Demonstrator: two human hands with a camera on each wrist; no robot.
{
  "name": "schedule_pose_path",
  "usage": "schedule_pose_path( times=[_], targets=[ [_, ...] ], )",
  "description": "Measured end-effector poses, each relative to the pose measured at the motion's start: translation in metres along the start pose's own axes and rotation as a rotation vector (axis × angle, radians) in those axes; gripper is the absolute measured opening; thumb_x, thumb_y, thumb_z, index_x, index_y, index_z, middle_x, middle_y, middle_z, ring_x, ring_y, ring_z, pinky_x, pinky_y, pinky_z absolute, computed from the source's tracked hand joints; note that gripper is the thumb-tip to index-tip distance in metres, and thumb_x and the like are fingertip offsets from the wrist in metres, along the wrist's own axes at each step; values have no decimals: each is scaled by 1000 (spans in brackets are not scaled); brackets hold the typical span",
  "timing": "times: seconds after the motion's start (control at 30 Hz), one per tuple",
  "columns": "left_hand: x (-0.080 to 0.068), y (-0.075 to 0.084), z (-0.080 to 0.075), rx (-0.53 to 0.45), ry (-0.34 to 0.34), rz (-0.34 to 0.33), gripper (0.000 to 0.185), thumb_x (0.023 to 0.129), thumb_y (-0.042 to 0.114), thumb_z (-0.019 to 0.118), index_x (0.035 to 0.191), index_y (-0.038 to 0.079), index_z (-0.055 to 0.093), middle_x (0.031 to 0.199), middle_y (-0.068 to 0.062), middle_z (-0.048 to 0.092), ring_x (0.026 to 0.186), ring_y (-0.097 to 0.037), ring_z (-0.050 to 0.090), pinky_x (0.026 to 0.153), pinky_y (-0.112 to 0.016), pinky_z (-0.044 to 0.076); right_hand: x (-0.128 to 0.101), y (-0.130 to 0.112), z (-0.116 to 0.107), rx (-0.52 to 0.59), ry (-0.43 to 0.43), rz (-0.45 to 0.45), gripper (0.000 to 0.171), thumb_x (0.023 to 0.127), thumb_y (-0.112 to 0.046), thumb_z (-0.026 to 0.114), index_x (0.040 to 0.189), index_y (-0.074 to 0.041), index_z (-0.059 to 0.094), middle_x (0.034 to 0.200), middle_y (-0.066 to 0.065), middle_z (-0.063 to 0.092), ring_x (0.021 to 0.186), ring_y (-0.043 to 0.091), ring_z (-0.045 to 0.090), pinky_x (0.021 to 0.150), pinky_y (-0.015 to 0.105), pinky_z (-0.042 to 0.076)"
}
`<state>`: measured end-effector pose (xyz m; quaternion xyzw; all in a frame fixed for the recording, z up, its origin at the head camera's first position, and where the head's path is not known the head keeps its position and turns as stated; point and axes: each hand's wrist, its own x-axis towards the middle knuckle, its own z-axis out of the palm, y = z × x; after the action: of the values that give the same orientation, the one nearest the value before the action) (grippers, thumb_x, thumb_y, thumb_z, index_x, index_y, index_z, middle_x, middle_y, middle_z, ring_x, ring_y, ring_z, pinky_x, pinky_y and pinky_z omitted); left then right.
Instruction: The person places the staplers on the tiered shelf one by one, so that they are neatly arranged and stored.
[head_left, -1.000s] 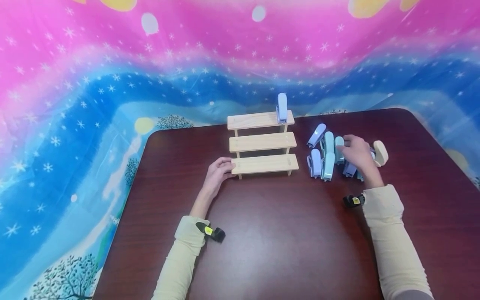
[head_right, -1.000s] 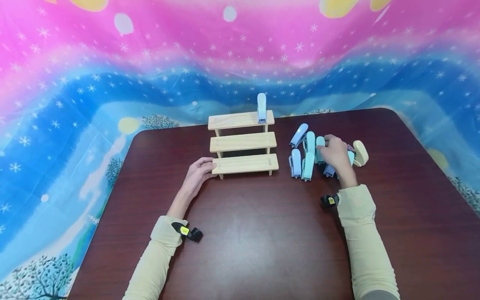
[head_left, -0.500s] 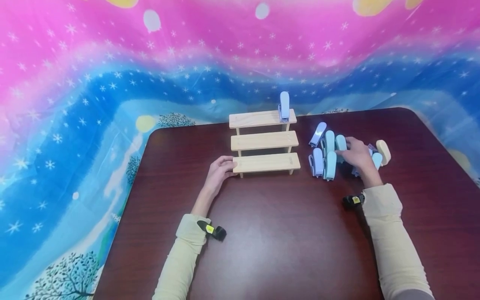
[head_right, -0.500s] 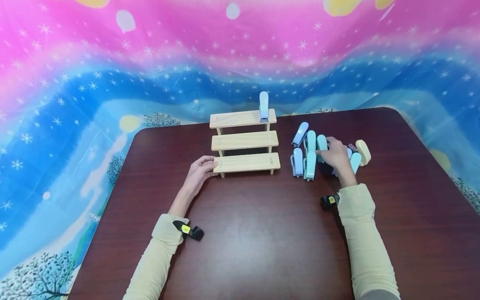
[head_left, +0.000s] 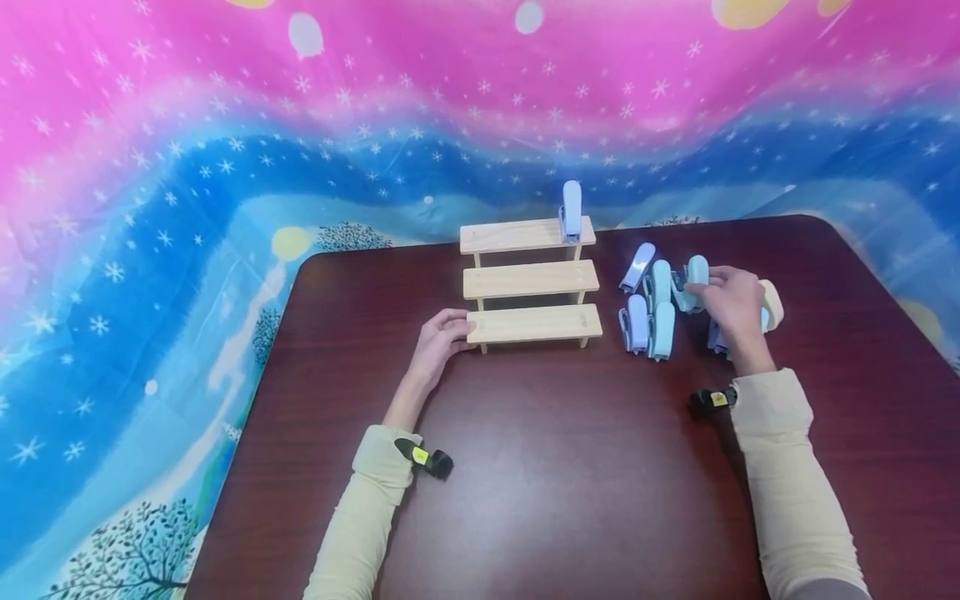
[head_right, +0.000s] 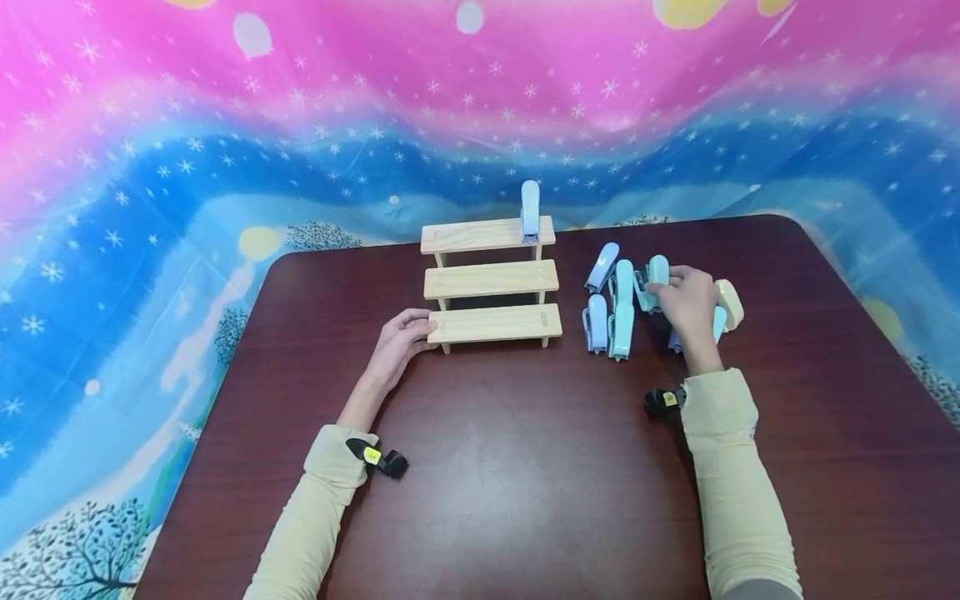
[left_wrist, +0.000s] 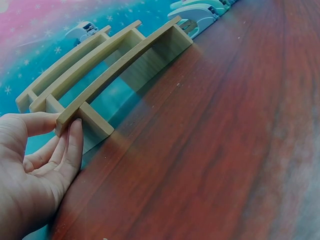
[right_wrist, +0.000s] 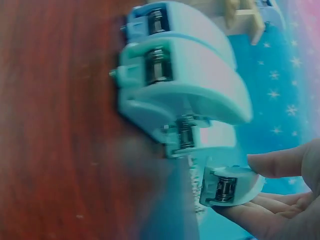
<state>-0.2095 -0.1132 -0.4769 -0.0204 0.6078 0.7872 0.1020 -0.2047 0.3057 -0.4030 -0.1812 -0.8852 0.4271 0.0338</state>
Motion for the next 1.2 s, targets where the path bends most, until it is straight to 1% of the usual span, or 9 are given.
schedule_pose_path(
  times=[0.17,0.23,0.37,0.43,0.5,0.67,0.8,1.03,1.2],
  targets=[
    [0,0,1,8,10,5,28,86,2,65,113,-4,56,94,-11,65,81,-20,64,76,-35,57,-2,-5,-10,-2,65,20,61,92,-41,59,137,-1,50,127,20,58,106,28,57,79,34,48],
    [0,0,1,11,12,11,28,86,2,65,112,-4,57,95,-12,65,81,-20,64,76,-35,57,-2,-6,-13,7,78,29,64,90,-47,59,137,-3,51,127,19,58,103,26,56,82,36,45],
    [1,0,4,11,2,9,28,86,2,65,112,-3,57,96,-12,65,82,-20,63,78,-36,57,-6,-8,-20,50,67,78,72,86,-57,59,138,-7,51,129,17,58,104,26,55,91,49,39],
    [0,0,4,10,-3,6,28,86,2,65,113,-4,57,96,-12,65,82,-20,63,78,-36,57,-7,-11,-20,81,58,96,74,85,-58,60,138,-8,51,130,17,57,107,27,57,95,51,39],
    [-1,0,4,8,1,1,28,86,2,65,113,-4,57,95,-11,65,82,-20,63,77,-36,57,-8,-15,-20,92,52,98,74,84,-58,61,137,-8,52,129,17,58,107,28,58,94,48,42],
    [-3,1,2,7,15,3,29,86,2,65,113,-5,56,94,-11,64,81,-19,63,76,-35,57,-8,-31,-18,136,60,77,68,84,-54,65,135,-10,55,127,14,60,98,19,62,80,31,48],
    [-2,2,1,9,3,7,32,86,3,66,115,-6,55,94,-10,64,82,-19,63,79,-36,57,-7,-44,-21,232,63,57,61,84,-45,69,132,-9,57,125,9,62,94,10,63,78,21,53],
    [-1,2,1,7,5,-5,32,86,3,66,115,-5,55,94,-10,65,81,-20,63,80,-38,56,-6,-70,-24,358,70,28,56,82,-35,74,129,-8,60,119,3,65,94,8,64,84,24,54],
    [-1,1,0,5,6,2,30,86,2,66,114,-5,56,95,-12,65,81,-20,64,79,-37,57,-4,-89,-22,520,62,-25,49,78,-23,80,120,-4,65,97,-1,69,92,11,65,70,18,56]
  ],
)
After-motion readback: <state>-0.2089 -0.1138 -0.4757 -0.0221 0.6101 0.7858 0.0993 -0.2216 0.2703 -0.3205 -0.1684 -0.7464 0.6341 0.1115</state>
